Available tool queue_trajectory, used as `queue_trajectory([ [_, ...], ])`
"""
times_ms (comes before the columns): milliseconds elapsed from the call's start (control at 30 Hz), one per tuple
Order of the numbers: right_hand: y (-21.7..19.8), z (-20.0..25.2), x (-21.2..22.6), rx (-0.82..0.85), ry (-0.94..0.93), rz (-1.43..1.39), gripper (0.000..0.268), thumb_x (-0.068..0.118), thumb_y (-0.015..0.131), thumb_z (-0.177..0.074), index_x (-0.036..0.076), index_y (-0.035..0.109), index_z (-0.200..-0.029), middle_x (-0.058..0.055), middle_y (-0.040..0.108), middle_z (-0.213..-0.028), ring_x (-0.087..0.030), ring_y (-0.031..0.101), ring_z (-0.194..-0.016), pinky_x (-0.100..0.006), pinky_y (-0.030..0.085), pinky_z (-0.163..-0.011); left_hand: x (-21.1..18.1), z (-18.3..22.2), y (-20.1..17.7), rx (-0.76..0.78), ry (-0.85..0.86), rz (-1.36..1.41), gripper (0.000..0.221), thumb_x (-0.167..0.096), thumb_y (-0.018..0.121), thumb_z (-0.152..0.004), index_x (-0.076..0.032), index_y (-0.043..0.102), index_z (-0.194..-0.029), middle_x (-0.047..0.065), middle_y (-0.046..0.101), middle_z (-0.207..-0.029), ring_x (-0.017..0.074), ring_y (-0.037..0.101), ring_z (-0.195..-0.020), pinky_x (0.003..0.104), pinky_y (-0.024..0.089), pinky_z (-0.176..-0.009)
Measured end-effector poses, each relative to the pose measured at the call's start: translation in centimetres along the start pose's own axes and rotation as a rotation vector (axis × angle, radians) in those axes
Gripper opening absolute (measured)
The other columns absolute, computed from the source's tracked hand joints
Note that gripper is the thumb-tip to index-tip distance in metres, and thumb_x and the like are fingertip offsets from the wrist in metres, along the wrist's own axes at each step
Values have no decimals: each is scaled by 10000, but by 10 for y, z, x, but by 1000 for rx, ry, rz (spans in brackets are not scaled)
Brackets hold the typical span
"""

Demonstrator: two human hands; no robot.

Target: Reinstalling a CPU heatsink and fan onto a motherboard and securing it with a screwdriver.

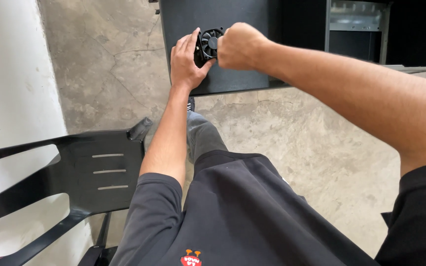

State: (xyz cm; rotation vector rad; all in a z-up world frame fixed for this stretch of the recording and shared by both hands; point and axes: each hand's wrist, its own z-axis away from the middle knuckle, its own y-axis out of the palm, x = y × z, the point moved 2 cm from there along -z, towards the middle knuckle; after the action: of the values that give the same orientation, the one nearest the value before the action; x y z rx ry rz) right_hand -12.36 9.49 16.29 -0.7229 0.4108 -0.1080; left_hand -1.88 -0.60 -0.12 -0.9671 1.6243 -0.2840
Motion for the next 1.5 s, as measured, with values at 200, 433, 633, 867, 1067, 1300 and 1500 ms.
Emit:
queue_trajectory([
  [200,5,-19,-31,30,196,-328,338,338,817,-829,58,782,-1015,-185,741,-1015,-383,746,-873,-476,623,-690,-4,-1,-5,10,-11,13,834,-427,847,-880,-103,430,-1526,123,611,-1408,300,522,-1332,450,434,-1061],
  [433,-9,-26,-19,109,110,-182,494,396,896,-752,90,765,-1116,-152,737,-1120,-365,746,-973,-468,635,-739,1,-3,-3,-3,0,-11,834,-435,834,-865,-103,438,-1519,118,624,-1405,307,525,-1326,462,442,-1013],
  [633,-19,-22,-12,198,21,3,713,462,994,-659,128,746,-1238,-112,734,-1246,-344,747,-1092,-460,650,-797,-1,-2,-4,9,-1,-4,857,-425,848,-867,-100,421,-1535,118,630,-1403,301,520,-1336,455,444,-1029],
  [867,-11,-30,-13,153,128,-187,375,381,671,-904,99,756,-1136,-117,757,-1129,-333,743,-1001,-450,614,-796,-2,-4,-3,12,-24,-4,862,-438,852,-853,-106,425,-1525,107,637,-1395,286,522,-1335,437,439,-1055],
  [1067,-16,-31,-5,79,-12,29,146,77,695,-926,145,791,-1013,-84,758,-1059,-287,770,-904,-375,630,-643,-1,-1,-2,26,-34,2,876,-437,859,-849,-111,419,-1532,107,640,-1391,279,518,-1344,431,432,-1081],
  [1300,-23,-32,-12,267,93,-65,733,601,919,-712,108,744,-1226,-86,752,-1190,-295,749,-1055,-438,639,-822,-2,0,-4,48,-25,-21,877,-453,849,-863,-104,409,-1537,120,631,-1401,297,514,-1350,449,432,-1080],
  [1500,12,-40,-3,72,-34,-16,237,136,564,-980,190,794,-1003,-56,768,-1052,-288,772,-887,-379,599,-650,-6,-1,-4,18,-13,-5,857,-458,831,-849,-96,434,-1517,109,650,-1377,285,532,-1330,439,444,-1061],
])
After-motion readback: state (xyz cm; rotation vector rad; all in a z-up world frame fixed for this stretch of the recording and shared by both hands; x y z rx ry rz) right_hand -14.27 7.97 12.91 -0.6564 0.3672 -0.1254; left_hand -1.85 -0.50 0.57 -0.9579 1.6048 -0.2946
